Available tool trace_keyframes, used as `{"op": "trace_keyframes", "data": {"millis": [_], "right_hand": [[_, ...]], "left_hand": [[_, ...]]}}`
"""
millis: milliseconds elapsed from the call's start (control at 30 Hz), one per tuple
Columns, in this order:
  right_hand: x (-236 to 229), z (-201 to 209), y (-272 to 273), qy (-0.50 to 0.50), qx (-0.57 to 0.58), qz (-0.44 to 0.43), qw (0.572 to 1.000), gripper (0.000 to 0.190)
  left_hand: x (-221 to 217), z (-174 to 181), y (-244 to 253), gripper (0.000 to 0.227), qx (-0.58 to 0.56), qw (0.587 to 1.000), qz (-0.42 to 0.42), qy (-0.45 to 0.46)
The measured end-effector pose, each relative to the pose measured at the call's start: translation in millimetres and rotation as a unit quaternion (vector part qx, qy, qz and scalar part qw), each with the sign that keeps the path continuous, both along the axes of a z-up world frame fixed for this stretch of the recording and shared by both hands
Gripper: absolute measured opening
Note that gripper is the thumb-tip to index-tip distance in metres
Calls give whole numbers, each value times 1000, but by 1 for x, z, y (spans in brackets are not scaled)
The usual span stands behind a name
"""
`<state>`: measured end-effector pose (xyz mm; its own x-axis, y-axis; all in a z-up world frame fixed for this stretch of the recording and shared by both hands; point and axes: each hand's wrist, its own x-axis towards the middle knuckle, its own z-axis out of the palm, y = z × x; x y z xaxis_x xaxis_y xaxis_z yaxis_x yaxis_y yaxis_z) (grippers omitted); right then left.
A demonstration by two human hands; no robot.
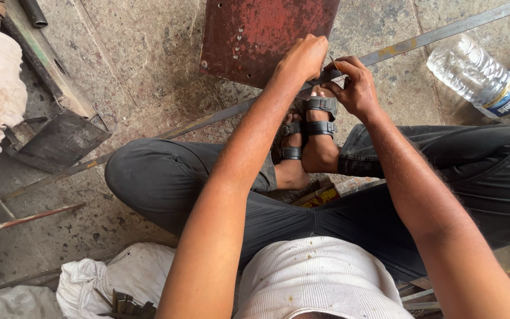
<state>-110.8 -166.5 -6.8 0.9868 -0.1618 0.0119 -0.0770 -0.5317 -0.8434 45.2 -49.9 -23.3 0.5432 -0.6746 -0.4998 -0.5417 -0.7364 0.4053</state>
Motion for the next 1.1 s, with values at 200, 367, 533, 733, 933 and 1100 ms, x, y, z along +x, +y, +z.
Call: {"op": "trace_keyframes", "data": {"millis": [200,367,533,733,933,1100], "right_hand": [[-2,-9,0,-51,-2,10,999,38],[-1,-14,-1,-38,5,9,999,38],[-1,-15,-2,-34,-4,13,999,37],[-1,-15,-3,-32,12,8,999,37],[0,1,-4,-55,0,15,998,46],[-10,8,-11,-46,22,-201,978,18]], "left_hand": [[3,-2,2,16,-26,999,11,15],[2,-18,0,13,-3,1000,-4,1],[1,-18,0,15,9,1000,-7,12],[-1,6,-3,27,35,999,0,26],[-12,15,-9,21,-9,996,34,-79],[-27,11,-20,10,36,989,67,-125]]}}
